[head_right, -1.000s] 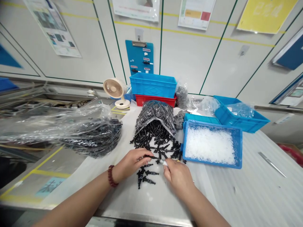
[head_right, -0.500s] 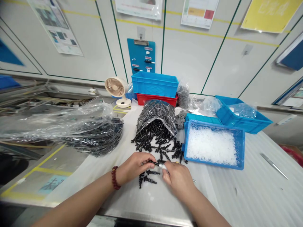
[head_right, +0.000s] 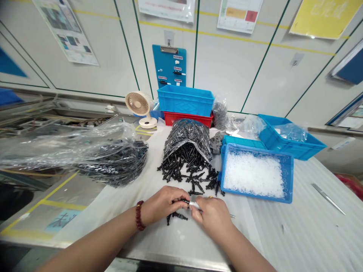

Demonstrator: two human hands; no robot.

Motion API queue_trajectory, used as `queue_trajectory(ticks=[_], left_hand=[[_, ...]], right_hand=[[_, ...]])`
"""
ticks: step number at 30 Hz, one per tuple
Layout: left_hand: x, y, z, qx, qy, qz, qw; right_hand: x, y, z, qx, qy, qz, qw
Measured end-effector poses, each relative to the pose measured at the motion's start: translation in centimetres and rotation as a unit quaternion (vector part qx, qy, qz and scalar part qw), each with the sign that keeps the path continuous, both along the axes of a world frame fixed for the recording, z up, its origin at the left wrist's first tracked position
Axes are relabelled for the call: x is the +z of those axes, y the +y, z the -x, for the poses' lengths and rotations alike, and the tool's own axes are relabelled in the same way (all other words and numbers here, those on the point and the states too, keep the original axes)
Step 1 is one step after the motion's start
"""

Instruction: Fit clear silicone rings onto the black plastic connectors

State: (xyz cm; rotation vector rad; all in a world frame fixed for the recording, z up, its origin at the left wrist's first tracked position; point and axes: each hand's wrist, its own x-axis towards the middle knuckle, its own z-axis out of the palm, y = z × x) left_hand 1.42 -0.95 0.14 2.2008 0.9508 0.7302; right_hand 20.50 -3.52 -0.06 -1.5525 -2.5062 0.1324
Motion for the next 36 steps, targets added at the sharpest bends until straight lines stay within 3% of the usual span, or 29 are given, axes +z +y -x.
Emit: queue_trajectory(ticks=[7, 18, 36], left_hand=[[-0.48, 0.45, 0.46, -0.019, -0.016, -0.056, 0.998], [0.28, 0.23, 0.45, -0.021, -0.019, -0.038, 0.999], [0.25, 0.01, 0.39, -0.029, -0.012, -0.033, 0.999]], right_hand=[[0.14, 0.04, -0.03, 0.013, 0.019, 0.018, 1.0], [-0.07, 0.21, -0.18, 0.021, 0.012, -0.005, 1.0], [0.04, 0.03, -0.01, -0.026, -0.038, -0.047, 0.998]])
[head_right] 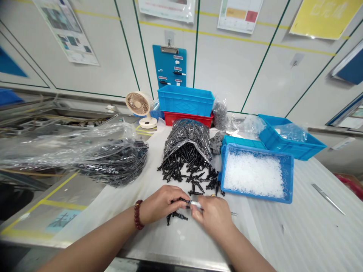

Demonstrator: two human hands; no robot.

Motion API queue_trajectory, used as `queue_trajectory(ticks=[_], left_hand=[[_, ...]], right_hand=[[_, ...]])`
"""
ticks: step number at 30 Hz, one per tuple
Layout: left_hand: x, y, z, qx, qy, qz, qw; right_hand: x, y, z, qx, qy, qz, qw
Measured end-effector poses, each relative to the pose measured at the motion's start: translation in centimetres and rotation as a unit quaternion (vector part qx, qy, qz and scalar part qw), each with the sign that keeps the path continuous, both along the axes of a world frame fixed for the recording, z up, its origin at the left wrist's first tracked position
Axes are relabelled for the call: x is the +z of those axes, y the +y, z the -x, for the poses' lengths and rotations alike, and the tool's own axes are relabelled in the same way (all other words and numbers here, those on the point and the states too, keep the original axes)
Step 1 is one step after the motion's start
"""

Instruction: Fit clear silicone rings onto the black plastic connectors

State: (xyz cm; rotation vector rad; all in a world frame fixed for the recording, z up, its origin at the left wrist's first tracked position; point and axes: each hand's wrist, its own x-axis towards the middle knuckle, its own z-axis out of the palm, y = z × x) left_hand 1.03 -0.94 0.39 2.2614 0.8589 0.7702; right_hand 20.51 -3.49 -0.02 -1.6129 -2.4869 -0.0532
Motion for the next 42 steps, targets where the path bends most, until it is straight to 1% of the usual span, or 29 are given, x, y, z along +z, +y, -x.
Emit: queue_trajectory(ticks=[2, 4, 6, 10, 11, 12, 13, 15, 16, 18, 21, 25, 28, 31, 34, 36, 38, 40, 42], left_hand=[[0.1, 0.0, 0.1, 0.009, -0.001, 0.004, 1.0], [0.5, 0.2, 0.5, 0.032, -0.001, 0.01, 0.999], [0.9, 0.4, 0.9, 0.047, 0.014, 0.015, 0.999], [1.3, 1.1, 1.9, 0.013, 0.063, 0.003, 0.998], [1.3, 1.3, 2.2, 0.02, 0.069, -0.005, 0.997], [1.2, 1.6, 2.3, 0.044, 0.073, -0.013, 0.996], [1.0, 1.9, 2.5, 0.083, 0.08, -0.021, 0.993], [0.6, 2.5, 2.7, 0.174, 0.107, -0.038, 0.978], [0.4, 2.8, 2.8, 0.209, 0.125, -0.046, 0.969], [0.0, 3.2, 2.8, 0.251, 0.163, -0.06, 0.952], [-0.5, 3.5, 2.7, 0.257, 0.21, -0.067, 0.941], [-0.6, 3.6, 2.4, 0.247, 0.264, -0.052, 0.931], [-0.5, 3.5, 2.3, 0.235, 0.28, -0.048, 0.93], [-0.2, 3.4, 2.3, 0.224, 0.286, -0.055, 0.93], [0.1, 3.1, 2.2, 0.247, 0.243, -0.077, 0.935], [0.2, 2.9, 2.0, 0.272, 0.176, -0.074, 0.943], [0.3, 2.6, 1.9, 0.276, 0.094, -0.045, 0.955], [0.4, 2.4, 1.7, 0.246, 0.008, 0.004, 0.969], [0.3, 2.0, 1.4, 0.194, -0.067, 0.061, 0.977]], right_hand=[[0.0, 0.0, -0.1, -0.015, -0.012, 0.0, 1.0], [0.1, 0.1, -0.2, -0.026, -0.017, -0.004, 1.0], [0.0, 0.2, -0.4, -0.031, -0.013, -0.014, 0.999], [-0.1, 0.3, -0.7, -0.022, 0.016, -0.041, 0.999], [-0.2, 0.3, -0.7, -0.018, 0.025, -0.045, 0.998], [-0.2, 0.3, -0.7, -0.014, 0.032, -0.048, 0.998], [-0.2, 0.3, -0.8, -0.011, 0.036, -0.051, 0.998], [-0.2, 0.3, -0.8, -0.008, 0.036, -0.056, 0.998], [-0.2, 0.3, -0.7, -0.009, 0.035, -0.058, 0.998], [-0.2, 0.3, -0.7, -0.011, 0.033, -0.058, 0.998], [-0.1, 0.2, -0.6, -0.014, 0.035, -0.05, 0.998], [0.0, 0.1, -0.4, -0.014, 0.044, -0.029, 0.999], [-0.2, 0.2, -0.3, -0.002, 0.05, -0.015, 0.999], [-0.6, 0.5, -0.4, 0.01, 0.057, -0.022, 0.998], [-0.8, 0.7, -0.6, 0.028, 0.077, -0.035, 0.996], [-0.7, 0.7, -0.6, 0.031, 0.087, -0.035, 0.995], [-0.4, 0.5, -0.5, 0.022, 0.091, -0.029, 0.995], [-0.1, 0.3, -0.4, 0.008, 0.088, -0.02, 0.996], [0.1, 0.2, -0.4, -0.003, 0.08, -0.01, 0.997]])
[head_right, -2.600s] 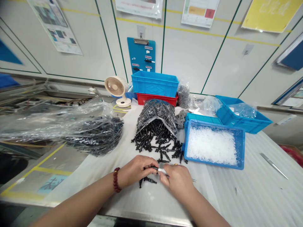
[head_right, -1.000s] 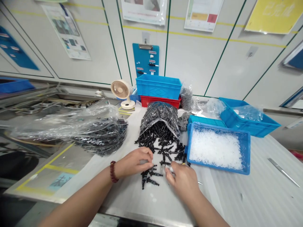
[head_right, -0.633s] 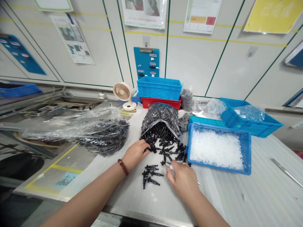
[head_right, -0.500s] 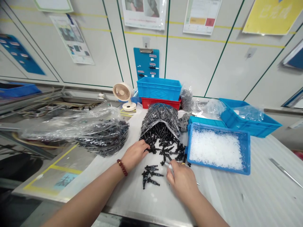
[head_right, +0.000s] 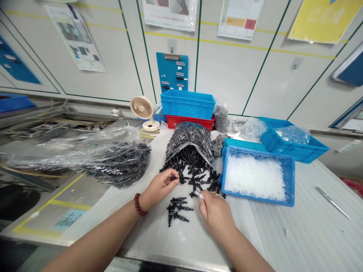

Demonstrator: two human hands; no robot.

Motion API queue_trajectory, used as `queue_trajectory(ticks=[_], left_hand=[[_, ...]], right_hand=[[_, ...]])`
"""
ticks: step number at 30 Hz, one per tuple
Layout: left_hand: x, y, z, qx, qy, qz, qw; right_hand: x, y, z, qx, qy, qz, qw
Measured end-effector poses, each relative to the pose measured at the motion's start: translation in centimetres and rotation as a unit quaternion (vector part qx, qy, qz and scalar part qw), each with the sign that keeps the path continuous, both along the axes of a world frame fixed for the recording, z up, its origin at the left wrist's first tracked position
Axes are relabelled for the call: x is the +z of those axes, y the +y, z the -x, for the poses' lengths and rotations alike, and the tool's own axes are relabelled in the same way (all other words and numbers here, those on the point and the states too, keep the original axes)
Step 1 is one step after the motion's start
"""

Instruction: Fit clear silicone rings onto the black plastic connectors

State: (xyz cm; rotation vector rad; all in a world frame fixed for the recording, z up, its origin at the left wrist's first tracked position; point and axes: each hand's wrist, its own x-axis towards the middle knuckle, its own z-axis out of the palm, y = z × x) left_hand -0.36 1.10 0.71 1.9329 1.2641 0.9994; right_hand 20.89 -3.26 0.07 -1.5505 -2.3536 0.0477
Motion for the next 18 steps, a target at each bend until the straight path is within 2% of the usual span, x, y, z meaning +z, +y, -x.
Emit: queue_trajectory(ticks=[4, 7, 12, 18], left_hand=[[-0.3, -0.7, -0.6, -0.109, -0.11, 0.102, 0.983], [-0.8, -1.1, -1.0, -0.153, -0.139, 0.136, 0.969], [-1.2, -1.3, -1.2, -0.175, -0.127, 0.13, 0.968], [-0.9, -1.0, -0.8, -0.132, -0.126, 0.093, 0.979]], right_hand=[[0.1, 0.0, -0.1, -0.006, -0.016, 0.01, 1.0], [0.0, 0.1, -0.2, 0.001, -0.022, 0.014, 1.0], [-0.3, 0.1, 0.0, 0.013, -0.037, 0.022, 0.999], [-0.3, 0.1, -0.2, 0.007, -0.02, 0.015, 1.0]])
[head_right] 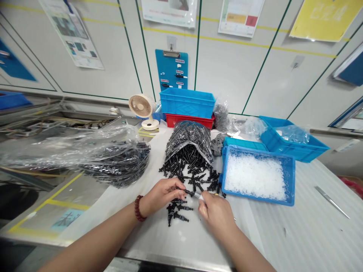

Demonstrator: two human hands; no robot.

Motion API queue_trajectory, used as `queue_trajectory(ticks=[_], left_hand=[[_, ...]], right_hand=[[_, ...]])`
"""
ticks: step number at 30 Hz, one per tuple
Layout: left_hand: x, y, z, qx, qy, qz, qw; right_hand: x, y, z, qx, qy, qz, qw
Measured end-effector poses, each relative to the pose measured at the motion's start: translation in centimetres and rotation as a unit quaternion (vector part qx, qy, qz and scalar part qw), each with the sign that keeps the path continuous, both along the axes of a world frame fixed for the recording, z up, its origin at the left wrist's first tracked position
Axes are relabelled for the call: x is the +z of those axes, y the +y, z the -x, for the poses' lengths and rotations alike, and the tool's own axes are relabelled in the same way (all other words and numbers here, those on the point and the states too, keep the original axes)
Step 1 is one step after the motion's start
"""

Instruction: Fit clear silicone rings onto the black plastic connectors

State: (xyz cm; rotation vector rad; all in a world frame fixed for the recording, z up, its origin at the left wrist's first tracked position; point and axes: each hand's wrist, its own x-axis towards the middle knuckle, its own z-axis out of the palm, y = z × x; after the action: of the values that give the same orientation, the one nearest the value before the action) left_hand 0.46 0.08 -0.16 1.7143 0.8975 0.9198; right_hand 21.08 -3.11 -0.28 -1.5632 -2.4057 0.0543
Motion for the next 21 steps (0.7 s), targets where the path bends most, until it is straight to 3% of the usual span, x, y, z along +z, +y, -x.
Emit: queue_trajectory(ticks=[6, 14, 21], left_hand=[[-0.28, 0.17, 0.06, -0.01, -0.018, 0.012, 1.0], [-0.23, 0.26, 0.01, -0.041, -0.067, 0.102, 0.992], [-0.19, -0.14, -0.07, -0.057, 0.011, 0.002, 0.998]], right_hand=[[-0.25, -0.03, -0.14, 0.023, 0.005, -0.013, 1.0], [-0.16, 0.01, -0.16, 0.043, 0.027, -0.022, 0.998], [-0.16, -0.24, 0.23, 0.053, 0.003, -0.035, 0.998]])
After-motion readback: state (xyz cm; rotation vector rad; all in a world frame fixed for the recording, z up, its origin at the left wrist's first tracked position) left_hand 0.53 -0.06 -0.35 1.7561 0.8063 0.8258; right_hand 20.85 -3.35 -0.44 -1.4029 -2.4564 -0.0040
